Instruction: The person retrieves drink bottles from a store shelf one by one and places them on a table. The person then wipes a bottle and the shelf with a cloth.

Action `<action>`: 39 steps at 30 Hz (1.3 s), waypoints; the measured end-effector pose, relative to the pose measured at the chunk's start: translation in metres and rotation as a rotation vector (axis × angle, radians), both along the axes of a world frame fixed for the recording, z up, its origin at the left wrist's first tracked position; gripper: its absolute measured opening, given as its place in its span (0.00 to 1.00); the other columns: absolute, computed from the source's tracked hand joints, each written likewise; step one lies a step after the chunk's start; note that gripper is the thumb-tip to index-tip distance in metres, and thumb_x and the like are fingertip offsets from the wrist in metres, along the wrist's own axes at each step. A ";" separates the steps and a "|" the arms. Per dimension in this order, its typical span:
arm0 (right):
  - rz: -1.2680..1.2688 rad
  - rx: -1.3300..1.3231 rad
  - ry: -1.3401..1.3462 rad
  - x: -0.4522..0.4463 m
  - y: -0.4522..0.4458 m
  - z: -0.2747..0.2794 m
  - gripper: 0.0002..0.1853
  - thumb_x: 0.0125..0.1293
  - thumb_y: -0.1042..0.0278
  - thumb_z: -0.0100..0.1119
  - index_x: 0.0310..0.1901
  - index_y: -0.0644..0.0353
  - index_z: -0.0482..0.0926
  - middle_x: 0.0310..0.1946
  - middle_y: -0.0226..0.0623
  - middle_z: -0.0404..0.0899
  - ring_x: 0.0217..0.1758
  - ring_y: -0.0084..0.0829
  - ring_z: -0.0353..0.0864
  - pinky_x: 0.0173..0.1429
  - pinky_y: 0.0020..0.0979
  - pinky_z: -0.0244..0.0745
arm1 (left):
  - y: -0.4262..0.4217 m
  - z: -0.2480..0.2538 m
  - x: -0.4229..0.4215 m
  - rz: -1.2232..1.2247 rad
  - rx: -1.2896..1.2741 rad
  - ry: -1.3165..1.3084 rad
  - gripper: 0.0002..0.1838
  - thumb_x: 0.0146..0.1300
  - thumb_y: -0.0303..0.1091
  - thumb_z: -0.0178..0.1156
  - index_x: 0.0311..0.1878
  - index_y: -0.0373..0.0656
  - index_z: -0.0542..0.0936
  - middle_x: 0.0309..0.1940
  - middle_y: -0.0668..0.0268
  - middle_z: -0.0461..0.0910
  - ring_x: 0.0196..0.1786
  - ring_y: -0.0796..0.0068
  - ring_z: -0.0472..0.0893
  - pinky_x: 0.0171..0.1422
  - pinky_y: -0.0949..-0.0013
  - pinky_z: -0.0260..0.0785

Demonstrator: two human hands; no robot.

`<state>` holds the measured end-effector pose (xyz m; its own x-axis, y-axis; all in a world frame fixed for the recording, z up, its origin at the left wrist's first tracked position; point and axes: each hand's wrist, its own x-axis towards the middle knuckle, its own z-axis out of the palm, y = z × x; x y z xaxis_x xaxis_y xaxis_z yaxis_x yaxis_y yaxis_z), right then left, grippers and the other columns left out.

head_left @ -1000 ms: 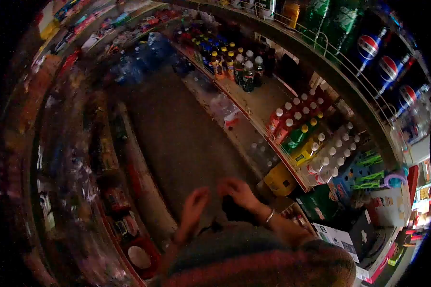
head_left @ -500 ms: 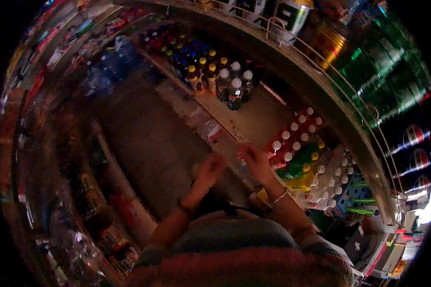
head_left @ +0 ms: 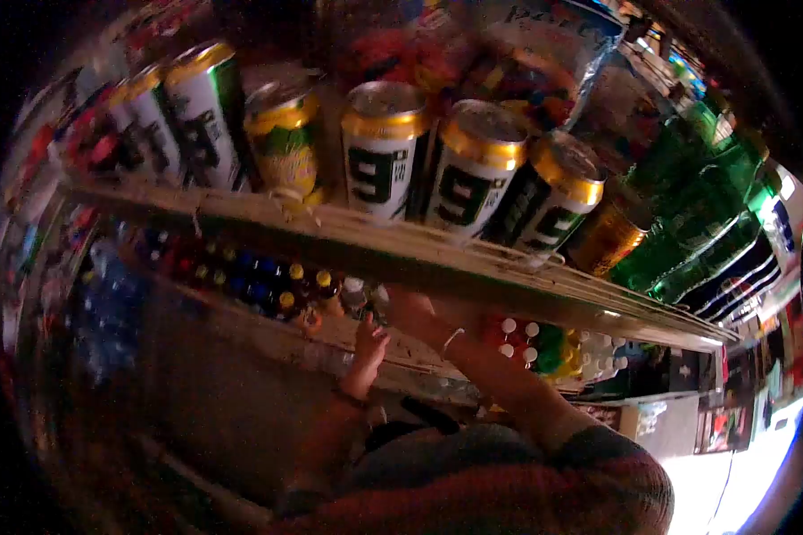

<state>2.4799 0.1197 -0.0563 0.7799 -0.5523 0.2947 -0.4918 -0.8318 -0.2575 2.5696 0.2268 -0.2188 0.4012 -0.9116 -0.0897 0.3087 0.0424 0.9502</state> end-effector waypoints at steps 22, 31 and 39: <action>0.001 0.011 -0.147 -0.059 0.066 0.035 0.25 0.46 0.69 0.63 0.50 0.57 0.75 0.46 0.43 0.73 0.51 0.44 0.70 0.52 0.41 0.69 | 0.024 0.058 -0.005 -0.240 0.319 0.233 0.38 0.52 0.23 0.61 0.68 0.43 0.57 0.61 0.59 0.62 0.59 0.64 0.68 0.58 0.60 0.67; -0.221 0.235 -0.504 -0.207 0.161 0.092 0.31 0.45 0.71 0.65 0.55 0.57 0.71 0.45 0.41 0.70 0.51 0.45 0.67 0.57 0.42 0.66 | 0.061 0.070 -0.101 -0.608 0.354 0.261 0.38 0.51 0.23 0.63 0.66 0.43 0.59 0.57 0.61 0.66 0.56 0.66 0.70 0.57 0.63 0.68; -0.675 0.291 -0.751 -0.393 0.284 0.085 0.33 0.52 0.62 0.67 0.60 0.56 0.67 0.52 0.41 0.71 0.58 0.42 0.67 0.62 0.39 0.64 | 0.117 0.092 -0.301 -1.072 0.390 0.179 0.37 0.50 0.23 0.64 0.65 0.43 0.61 0.54 0.63 0.69 0.54 0.68 0.73 0.56 0.65 0.69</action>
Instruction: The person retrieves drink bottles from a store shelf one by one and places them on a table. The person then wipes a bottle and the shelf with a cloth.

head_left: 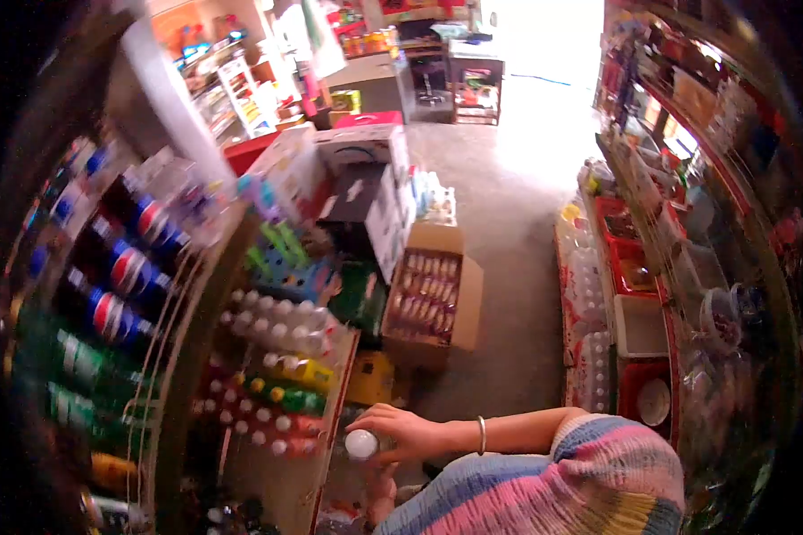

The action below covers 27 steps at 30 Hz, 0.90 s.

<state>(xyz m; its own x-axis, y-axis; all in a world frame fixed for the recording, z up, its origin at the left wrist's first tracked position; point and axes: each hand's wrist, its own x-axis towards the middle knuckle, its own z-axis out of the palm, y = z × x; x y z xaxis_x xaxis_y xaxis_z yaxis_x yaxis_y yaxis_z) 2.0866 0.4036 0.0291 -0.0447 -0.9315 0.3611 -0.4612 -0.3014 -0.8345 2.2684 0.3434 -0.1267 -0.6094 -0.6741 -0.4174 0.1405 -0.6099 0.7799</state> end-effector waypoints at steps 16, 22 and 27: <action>-0.739 -0.110 -0.318 -0.290 0.151 -0.006 0.41 0.46 0.61 0.76 0.60 0.62 0.63 0.50 0.39 0.74 0.53 0.30 0.73 0.58 0.33 0.68 | 0.077 0.112 -0.379 -0.900 -0.469 -0.135 0.36 0.48 0.22 0.68 0.62 0.39 0.63 0.50 0.64 0.74 0.52 0.72 0.75 0.55 0.67 0.71; -0.791 -0.131 -0.327 -0.415 0.136 0.020 0.40 0.48 0.62 0.75 0.60 0.63 0.63 0.49 0.37 0.75 0.52 0.28 0.74 0.59 0.32 0.68 | 0.039 0.053 -0.486 -0.800 0.213 0.326 0.35 0.52 0.24 0.67 0.63 0.36 0.62 0.50 0.61 0.76 0.52 0.69 0.78 0.55 0.65 0.73; -0.803 -0.027 -0.213 -0.524 0.101 0.037 0.39 0.47 0.61 0.75 0.59 0.62 0.64 0.49 0.37 0.75 0.53 0.28 0.74 0.58 0.32 0.68 | 0.015 0.055 -0.595 -0.784 0.301 0.322 0.29 0.55 0.25 0.65 0.59 0.33 0.67 0.47 0.61 0.78 0.48 0.71 0.79 0.54 0.68 0.72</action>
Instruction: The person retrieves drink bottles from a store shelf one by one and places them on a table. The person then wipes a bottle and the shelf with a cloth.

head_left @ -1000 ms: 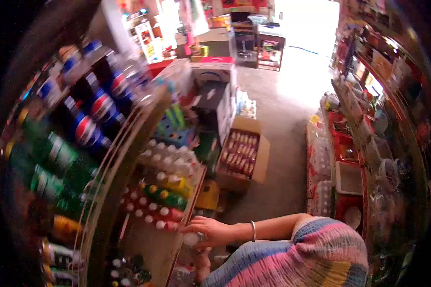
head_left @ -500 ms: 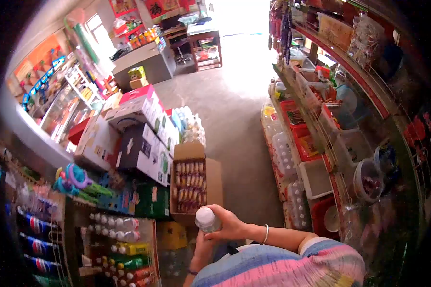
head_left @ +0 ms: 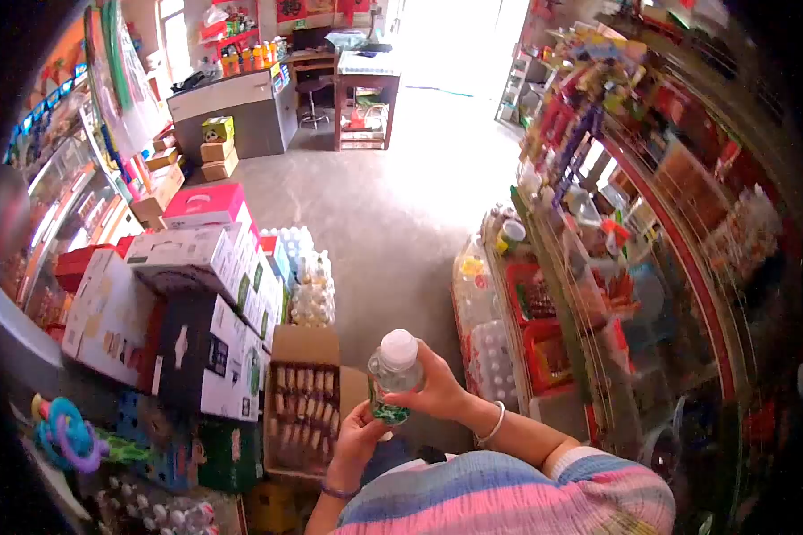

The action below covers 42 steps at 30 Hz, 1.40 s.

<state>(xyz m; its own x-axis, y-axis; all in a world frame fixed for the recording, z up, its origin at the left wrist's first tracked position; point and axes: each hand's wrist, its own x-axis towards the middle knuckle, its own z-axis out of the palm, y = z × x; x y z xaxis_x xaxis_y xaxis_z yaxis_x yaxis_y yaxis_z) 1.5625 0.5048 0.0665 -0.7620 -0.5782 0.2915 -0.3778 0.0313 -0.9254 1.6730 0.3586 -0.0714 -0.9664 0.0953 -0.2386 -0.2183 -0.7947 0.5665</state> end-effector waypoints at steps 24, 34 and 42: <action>0.190 -0.149 0.144 -0.497 -0.055 -0.005 0.38 0.45 0.66 0.74 0.59 0.59 0.66 0.55 0.42 0.71 0.58 0.41 0.71 0.59 0.38 0.70 | -0.046 0.044 -0.514 0.091 -0.052 -0.115 0.19 0.71 0.42 0.46 0.60 0.44 0.68 0.57 0.62 0.71 0.59 0.65 0.72 0.61 0.60 0.67; 0.261 -0.034 0.014 -0.675 -0.104 -0.018 0.48 0.46 0.60 0.74 0.67 0.55 0.54 0.61 0.45 0.63 0.64 0.47 0.65 0.65 0.43 0.63 | -0.101 -0.003 -0.693 0.012 0.738 -0.239 0.21 0.68 0.42 0.51 0.62 0.49 0.66 0.61 0.64 0.68 0.64 0.66 0.68 0.67 0.60 0.64; 0.118 0.193 0.123 -0.843 -0.200 -0.045 0.48 0.43 0.67 0.75 0.66 0.58 0.56 0.54 0.41 0.73 0.58 0.40 0.73 0.61 0.36 0.69 | -0.192 -0.020 -0.882 0.034 -0.204 0.165 0.17 0.67 0.40 0.52 0.56 0.44 0.71 0.53 0.62 0.75 0.54 0.68 0.76 0.58 0.64 0.71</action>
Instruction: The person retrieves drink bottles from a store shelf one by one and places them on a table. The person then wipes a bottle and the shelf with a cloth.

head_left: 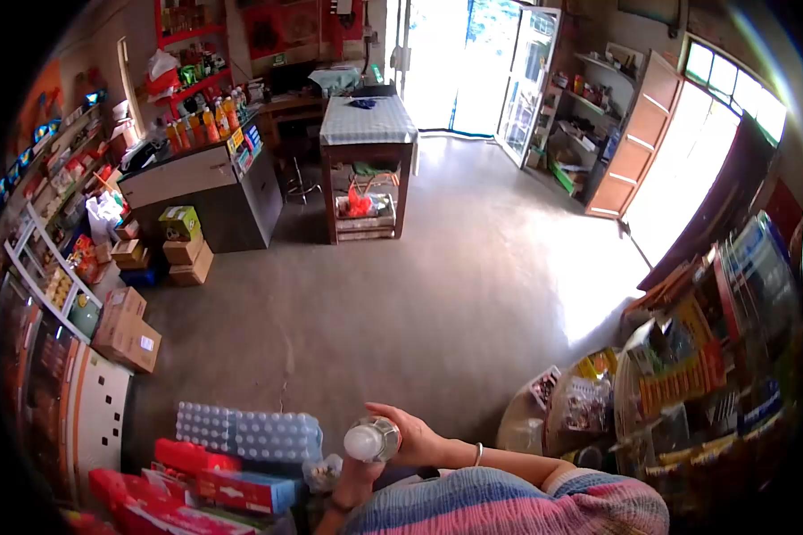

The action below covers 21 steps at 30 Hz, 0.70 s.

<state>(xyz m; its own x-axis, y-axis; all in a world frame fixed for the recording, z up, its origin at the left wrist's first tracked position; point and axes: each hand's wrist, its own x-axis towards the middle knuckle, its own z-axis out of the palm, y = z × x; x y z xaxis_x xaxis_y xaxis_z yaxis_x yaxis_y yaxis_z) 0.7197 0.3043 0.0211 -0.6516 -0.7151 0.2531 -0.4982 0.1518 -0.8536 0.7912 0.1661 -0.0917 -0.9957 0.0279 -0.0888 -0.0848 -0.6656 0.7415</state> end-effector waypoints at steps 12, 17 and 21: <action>-0.150 0.041 -0.094 -0.219 -0.089 -0.020 0.43 0.44 0.63 0.74 0.61 0.59 0.61 0.56 0.45 0.69 0.61 0.45 0.69 0.63 0.38 0.66 | -0.108 0.000 -0.234 -0.090 0.398 -0.268 0.19 0.66 0.47 0.50 0.54 0.48 0.72 0.52 0.62 0.75 0.55 0.62 0.75 0.58 0.52 0.71; -0.049 -0.013 -0.111 -0.322 -0.111 -0.036 0.42 0.47 0.63 0.72 0.62 0.63 0.60 0.57 0.48 0.68 0.61 0.47 0.68 0.63 0.39 0.65 | -0.121 0.003 -0.327 -0.011 0.304 -0.308 0.21 0.65 0.50 0.51 0.56 0.49 0.71 0.55 0.62 0.73 0.58 0.61 0.73 0.57 0.50 0.71; 0.055 -0.178 -0.062 -0.421 -0.130 -0.038 0.40 0.49 0.67 0.70 0.62 0.65 0.59 0.56 0.51 0.67 0.61 0.47 0.68 0.63 0.40 0.65 | -0.141 0.017 -0.419 0.067 0.012 -0.281 0.20 0.64 0.48 0.54 0.55 0.49 0.73 0.51 0.64 0.76 0.53 0.66 0.77 0.53 0.57 0.74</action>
